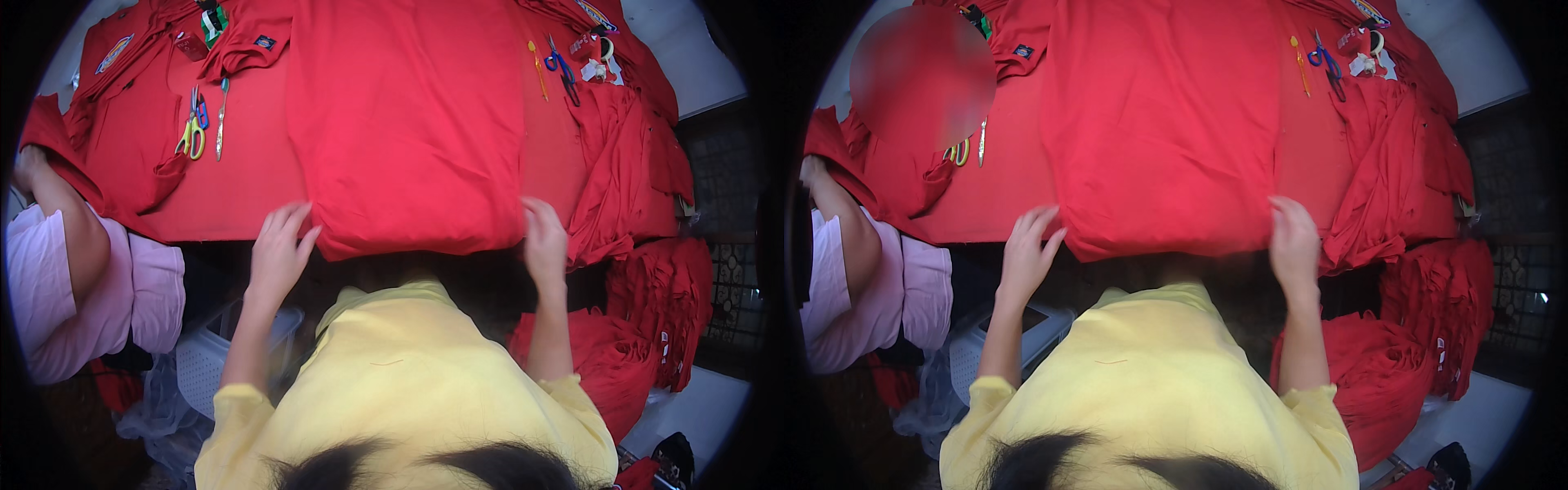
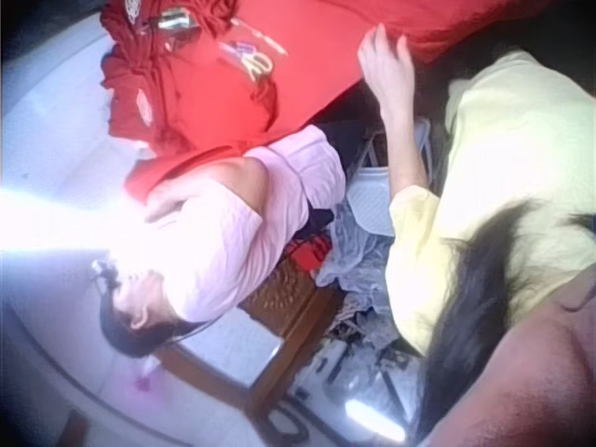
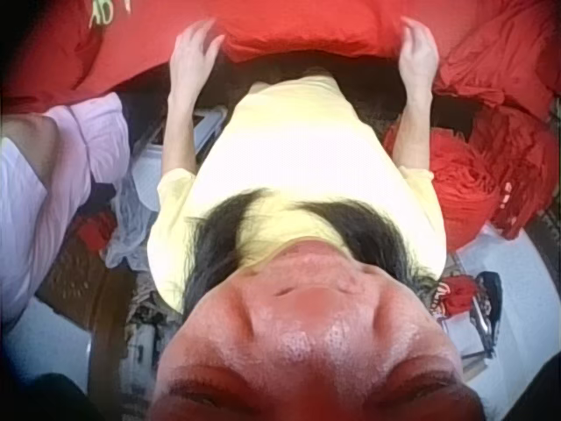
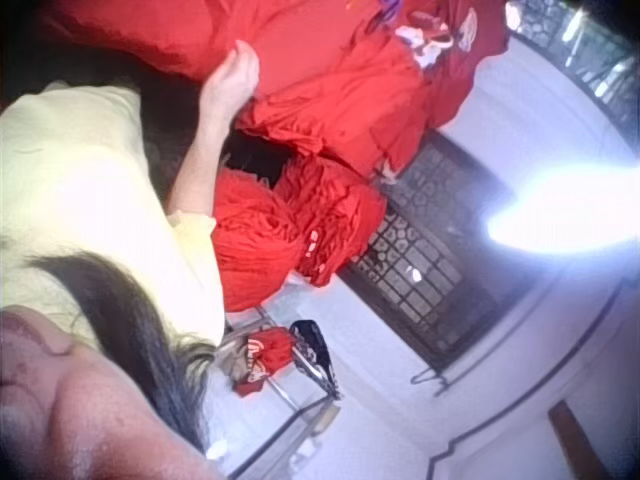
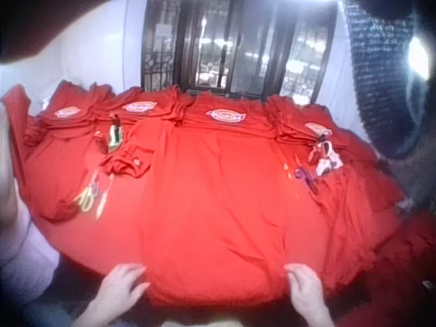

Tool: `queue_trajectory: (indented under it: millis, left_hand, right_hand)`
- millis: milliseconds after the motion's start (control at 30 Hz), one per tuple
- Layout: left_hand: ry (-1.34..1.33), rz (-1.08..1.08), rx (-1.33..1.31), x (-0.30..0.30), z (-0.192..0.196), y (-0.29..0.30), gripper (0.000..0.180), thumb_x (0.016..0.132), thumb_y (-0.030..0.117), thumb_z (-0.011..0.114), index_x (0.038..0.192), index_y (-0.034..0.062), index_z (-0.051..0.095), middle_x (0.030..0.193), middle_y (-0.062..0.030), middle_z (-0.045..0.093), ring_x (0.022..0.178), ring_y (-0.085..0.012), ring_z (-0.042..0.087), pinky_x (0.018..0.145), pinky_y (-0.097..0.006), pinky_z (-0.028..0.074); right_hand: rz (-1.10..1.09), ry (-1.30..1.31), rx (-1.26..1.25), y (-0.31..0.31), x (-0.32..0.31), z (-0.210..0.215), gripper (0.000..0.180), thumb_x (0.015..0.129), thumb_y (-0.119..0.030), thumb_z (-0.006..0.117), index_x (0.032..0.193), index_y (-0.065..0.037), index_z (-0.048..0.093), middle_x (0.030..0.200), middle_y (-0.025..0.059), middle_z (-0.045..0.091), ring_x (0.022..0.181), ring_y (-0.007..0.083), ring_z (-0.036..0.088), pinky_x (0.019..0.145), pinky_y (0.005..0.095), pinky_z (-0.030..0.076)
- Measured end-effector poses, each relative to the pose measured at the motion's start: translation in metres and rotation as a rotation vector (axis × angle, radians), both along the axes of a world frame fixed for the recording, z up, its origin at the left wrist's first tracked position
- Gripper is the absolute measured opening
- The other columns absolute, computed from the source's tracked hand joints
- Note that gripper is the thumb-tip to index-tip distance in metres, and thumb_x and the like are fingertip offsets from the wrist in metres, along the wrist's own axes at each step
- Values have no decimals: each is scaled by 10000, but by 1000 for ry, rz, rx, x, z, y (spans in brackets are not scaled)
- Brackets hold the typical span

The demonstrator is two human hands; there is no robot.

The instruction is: The person picks up red shirts from a table one at a time, turning them over and spreading them flat by hand to check the surface and the logo.

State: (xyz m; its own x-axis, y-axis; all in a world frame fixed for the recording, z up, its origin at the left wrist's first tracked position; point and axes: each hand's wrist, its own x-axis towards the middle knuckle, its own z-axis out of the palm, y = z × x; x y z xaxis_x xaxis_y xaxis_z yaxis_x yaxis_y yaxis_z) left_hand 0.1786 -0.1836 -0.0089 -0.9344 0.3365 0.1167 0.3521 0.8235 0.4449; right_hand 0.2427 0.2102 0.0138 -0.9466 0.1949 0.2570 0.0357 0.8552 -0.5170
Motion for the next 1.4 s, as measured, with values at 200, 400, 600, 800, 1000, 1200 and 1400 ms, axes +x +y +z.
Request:
queue_trajectory:
  millis: [200,400,600,800,1000,1200,1400]
  left_hand:
    - [110,-169,-213,-63,-46,57,1045,739,615,682,1480,3,272,1561,-166,220,1463,-318,152,1173,-524,120]
    - [31,-174,-241,-66,-42,59,1174,674,726,651,1503,17,219,1581,-145,177,1478,-288,101,1177,-531,67]
    - [48,-167,-179,-65,-42,52,1144,664,678,698,1482,8,260,1556,-160,228,1459,-319,151,1170,-530,110]
    - [209,271,-6,-24,-50,15,658,726,438,777,1165,11,535,1166,-148,527,1094,-354,474,933,-476,361]
    - [-363,138,248,-9,-24,17,303,880,208,661,1019,-8,500,906,-177,588,797,-369,580,733,-443,461]
    - [-1166,-57,617,29,29,-52,416,832,132,735,1150,-2,503,1003,-72,645,927,-150,632,805,-320,509]
    - [-842,-68,1483,-65,49,-34,451,937,250,623,1278,-8,478,1192,-85,603,1158,-155,549,951,-335,475]
  right_hand:
    - [824,40,396,-118,-105,-58,615,949,-463,475,1446,-111,392,1508,91,366,1440,266,245,1168,533,145]
    - [32,-23,459,-86,-184,-79,675,936,-575,413,1475,-173,357,1546,57,313,1454,285,204,1114,674,87]
    - [420,108,622,-102,-168,-82,634,921,-530,479,1445,-181,405,1530,95,334,1455,352,174,1088,704,95]
    - [-330,-64,148,30,-145,-35,330,929,-320,550,1084,-33,599,1131,183,577,1058,385,560,861,485,471]
    - [-154,-250,129,48,-92,-61,278,903,-242,621,1005,8,554,1028,223,609,924,391,610,784,444,494]
    - [-160,-471,-1077,55,-16,0,499,822,-38,693,1270,-27,474,848,58,664,739,104,635,619,208,497]
    - [124,-125,-1515,89,-60,3,331,872,-162,667,1120,50,611,880,77,639,880,158,614,807,289,483]
